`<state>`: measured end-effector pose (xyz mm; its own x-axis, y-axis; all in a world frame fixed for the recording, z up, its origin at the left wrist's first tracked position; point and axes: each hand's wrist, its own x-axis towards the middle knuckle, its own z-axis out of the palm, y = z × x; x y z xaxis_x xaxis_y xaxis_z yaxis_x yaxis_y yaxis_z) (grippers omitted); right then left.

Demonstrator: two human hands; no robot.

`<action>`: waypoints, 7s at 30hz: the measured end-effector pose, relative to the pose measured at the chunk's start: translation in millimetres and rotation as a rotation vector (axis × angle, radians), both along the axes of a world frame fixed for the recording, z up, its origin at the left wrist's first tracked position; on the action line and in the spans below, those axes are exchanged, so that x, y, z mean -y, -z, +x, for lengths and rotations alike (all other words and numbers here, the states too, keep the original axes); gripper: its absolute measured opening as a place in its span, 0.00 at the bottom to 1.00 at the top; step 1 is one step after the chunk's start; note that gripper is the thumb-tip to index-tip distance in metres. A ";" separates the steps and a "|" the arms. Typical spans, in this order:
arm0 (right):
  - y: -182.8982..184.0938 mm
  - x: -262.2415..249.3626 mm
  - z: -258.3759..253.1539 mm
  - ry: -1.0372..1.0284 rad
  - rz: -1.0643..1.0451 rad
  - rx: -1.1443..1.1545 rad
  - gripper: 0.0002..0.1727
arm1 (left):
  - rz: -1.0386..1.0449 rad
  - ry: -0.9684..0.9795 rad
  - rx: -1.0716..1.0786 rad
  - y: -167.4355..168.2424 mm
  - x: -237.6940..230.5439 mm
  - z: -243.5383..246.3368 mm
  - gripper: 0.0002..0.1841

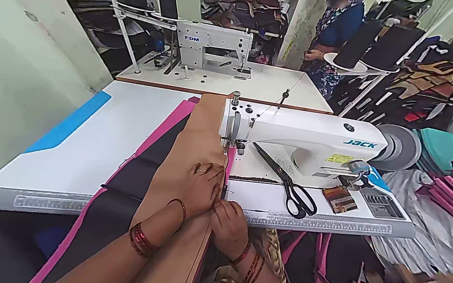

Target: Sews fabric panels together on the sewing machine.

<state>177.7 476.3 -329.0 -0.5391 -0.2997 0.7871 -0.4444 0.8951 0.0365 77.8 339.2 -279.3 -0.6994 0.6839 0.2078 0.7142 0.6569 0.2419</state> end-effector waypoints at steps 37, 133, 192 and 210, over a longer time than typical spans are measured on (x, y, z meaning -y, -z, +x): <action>-36.0 -30.3 -91.4 0.067 -0.144 0.579 0.15 | -0.002 -0.423 0.293 -34.2 -49.2 -92.0 0.22; -36.1 -28.9 -78.2 0.069 -0.154 0.541 0.14 | -0.322 -0.053 0.342 -58.5 -32.8 -52.9 0.20; -48.5 -8.6 -49.8 0.187 -0.015 0.710 0.28 | 0.263 -0.489 0.164 0.1 100.6 -63.4 0.21; -46.1 -27.1 -96.3 0.152 -0.135 0.720 0.24 | 0.202 -0.593 0.239 -10.6 74.6 -101.0 0.19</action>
